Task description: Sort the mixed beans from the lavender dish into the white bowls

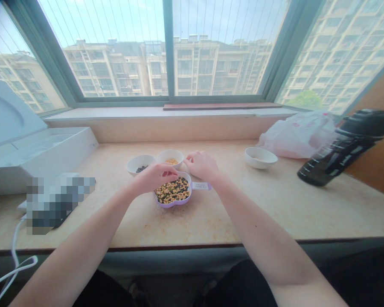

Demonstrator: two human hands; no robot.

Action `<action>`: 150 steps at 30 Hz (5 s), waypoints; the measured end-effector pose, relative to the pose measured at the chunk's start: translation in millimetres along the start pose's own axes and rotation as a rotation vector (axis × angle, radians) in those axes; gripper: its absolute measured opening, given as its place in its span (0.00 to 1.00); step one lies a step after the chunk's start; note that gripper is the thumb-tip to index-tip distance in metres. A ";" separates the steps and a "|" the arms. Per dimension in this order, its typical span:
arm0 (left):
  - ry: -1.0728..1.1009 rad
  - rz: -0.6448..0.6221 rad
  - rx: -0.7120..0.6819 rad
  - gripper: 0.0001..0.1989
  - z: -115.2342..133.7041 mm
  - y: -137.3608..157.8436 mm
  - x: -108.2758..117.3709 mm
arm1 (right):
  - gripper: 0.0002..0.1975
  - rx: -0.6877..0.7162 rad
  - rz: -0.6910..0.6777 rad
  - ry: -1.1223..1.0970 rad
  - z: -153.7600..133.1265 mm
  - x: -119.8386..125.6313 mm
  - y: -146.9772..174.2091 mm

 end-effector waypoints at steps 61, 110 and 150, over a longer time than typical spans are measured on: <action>-0.458 0.312 0.538 0.15 -75.8 22.4 87.3 | 0.09 0.279 -0.171 -0.282 -47.3 -17.2 17.0; -0.439 0.129 0.577 0.14 -72.4 23.0 58.8 | 0.07 0.231 -0.299 -0.577 -61.2 -25.7 25.7; -0.450 -0.031 0.440 0.10 -53.9 15.3 41.1 | 0.06 0.262 0.299 -0.530 -45.7 17.1 21.4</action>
Point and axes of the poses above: each hand's wrist, its own y-axis away from the middle knuckle, its own x-axis out of the back of the hand, z = x × y, the point moved 8 cm from there along -y, towards the middle knuckle
